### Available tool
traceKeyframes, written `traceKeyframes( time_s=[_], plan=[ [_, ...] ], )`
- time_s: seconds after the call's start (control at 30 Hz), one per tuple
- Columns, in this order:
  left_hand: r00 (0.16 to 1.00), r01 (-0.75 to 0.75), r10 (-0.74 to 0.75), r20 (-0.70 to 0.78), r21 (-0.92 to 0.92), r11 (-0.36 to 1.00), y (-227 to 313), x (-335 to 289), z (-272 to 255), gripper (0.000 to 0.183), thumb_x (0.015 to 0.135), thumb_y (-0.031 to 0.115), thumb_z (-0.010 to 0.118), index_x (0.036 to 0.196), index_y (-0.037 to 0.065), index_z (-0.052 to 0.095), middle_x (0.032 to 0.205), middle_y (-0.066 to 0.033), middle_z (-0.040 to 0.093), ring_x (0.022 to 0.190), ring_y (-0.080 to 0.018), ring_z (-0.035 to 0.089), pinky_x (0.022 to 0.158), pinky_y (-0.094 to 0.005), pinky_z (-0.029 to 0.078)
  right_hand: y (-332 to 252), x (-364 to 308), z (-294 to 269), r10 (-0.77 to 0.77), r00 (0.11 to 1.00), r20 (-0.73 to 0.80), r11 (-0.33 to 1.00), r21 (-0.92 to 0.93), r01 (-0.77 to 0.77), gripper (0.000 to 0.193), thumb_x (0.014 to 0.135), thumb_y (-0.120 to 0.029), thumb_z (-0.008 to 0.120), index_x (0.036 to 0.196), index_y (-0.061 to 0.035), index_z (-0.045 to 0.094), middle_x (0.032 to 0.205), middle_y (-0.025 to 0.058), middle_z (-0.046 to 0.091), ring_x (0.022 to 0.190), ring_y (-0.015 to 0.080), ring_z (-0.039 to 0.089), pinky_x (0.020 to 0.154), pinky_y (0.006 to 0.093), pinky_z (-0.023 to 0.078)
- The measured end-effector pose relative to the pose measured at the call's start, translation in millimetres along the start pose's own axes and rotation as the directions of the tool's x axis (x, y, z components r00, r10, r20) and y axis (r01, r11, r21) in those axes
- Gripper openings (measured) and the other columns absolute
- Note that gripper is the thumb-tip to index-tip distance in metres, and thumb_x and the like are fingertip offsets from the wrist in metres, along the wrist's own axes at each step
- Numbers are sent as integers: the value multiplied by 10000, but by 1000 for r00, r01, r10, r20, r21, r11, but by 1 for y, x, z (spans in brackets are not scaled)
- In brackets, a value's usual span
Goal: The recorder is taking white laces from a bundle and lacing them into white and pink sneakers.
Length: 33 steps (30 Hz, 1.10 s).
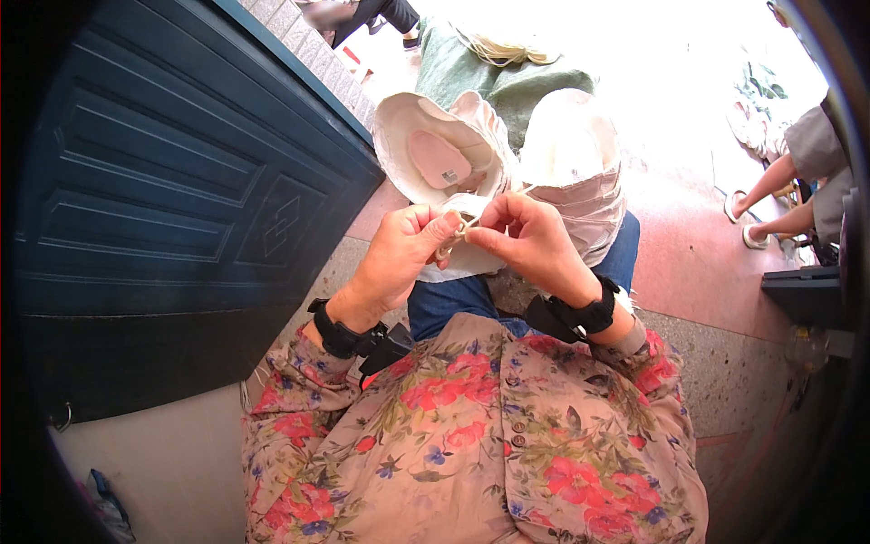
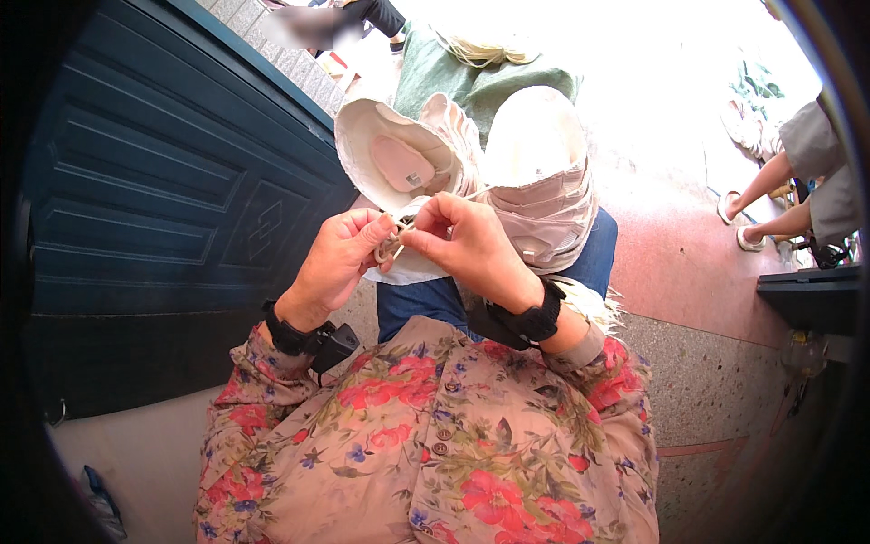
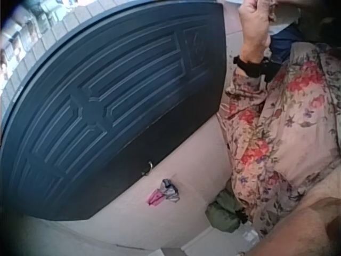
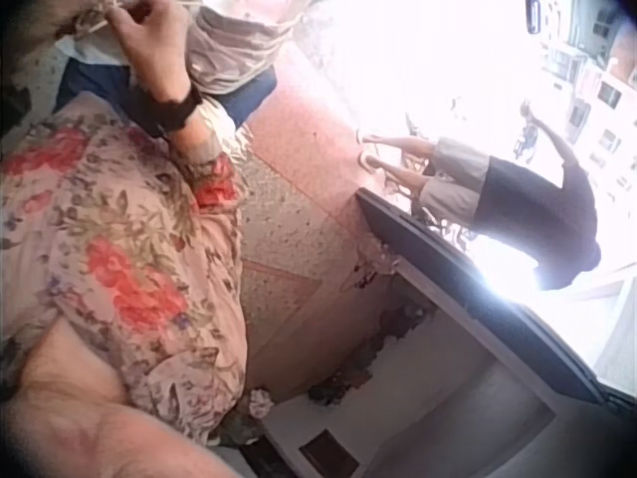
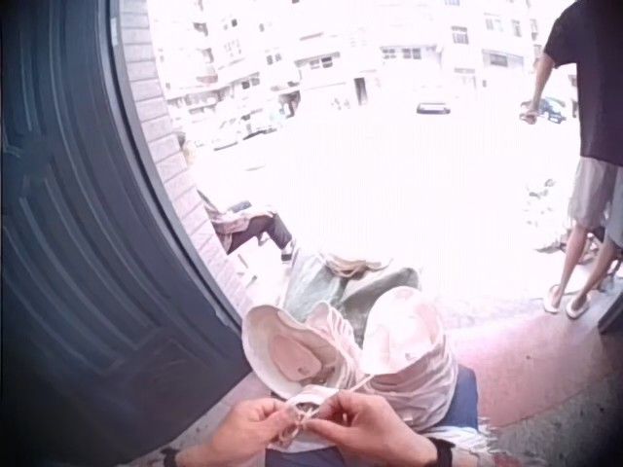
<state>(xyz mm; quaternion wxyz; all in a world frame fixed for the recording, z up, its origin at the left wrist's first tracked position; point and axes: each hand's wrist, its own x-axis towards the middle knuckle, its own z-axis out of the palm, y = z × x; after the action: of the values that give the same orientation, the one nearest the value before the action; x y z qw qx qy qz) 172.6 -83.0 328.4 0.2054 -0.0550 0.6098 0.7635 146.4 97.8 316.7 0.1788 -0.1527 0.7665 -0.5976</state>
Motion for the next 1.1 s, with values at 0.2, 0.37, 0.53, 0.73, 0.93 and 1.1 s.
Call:
traceKeyframes(
  time_s=[0.2,0.37,0.53,0.73,0.93,1.1],
  plan=[
    [999,-49,49,-18,-22,999,1,-3,3,194,859,200,542,843,7,552,714,-34,564,596,-91,507,557,-218,427,-2,-2,19,-494,852,-176,864,-214,456,160,674,-46,639,733,-49,490,671,89,526,653,276,536,601,349,421],
    [998,-64,64,-6,-32,997,2,-4,4,197,859,197,543,847,1,556,712,-34,565,600,-90,506,560,-217,427,-1,1,26,-653,728,-209,744,-361,563,163,666,-16,612,763,-50,486,687,85,524,682,267,533,610,359,423],
    [994,-92,80,-73,-169,981,1,-7,4,195,863,182,535,911,-7,536,740,-29,553,583,-77,479,559,-224,433,4,-2,22,-632,754,-178,753,-374,542,197,630,19,577,791,-36,478,710,96,523,698,280,529,634,367,423],
    [963,-224,197,-185,-137,965,-2,-9,6,183,859,151,539,953,-2,506,771,-16,513,550,-53,419,520,-223,423,14,-1,12,-570,820,-51,768,-388,510,217,624,35,530,825,-28,477,747,127,531,751,309,527,654,388,423],
    [949,-279,269,-164,-44,959,-2,-10,6,179,848,134,555,963,8,501,746,-9,499,555,-48,419,511,-212,413,10,2,11,-617,787,-19,741,-352,572,361,631,25,503,989,-15,481,826,157,538,824,327,524,679,407,428],
    [961,-264,263,-89,-1,964,2,-8,2,265,846,149,561,1036,-14,475,750,-9,518,599,-61,465,541,-197,410,-4,3,-2,-174,970,172,984,1,177,254,747,-101,593,971,2,534,687,54,528,604,124,496,547,260,406]
  ],
)
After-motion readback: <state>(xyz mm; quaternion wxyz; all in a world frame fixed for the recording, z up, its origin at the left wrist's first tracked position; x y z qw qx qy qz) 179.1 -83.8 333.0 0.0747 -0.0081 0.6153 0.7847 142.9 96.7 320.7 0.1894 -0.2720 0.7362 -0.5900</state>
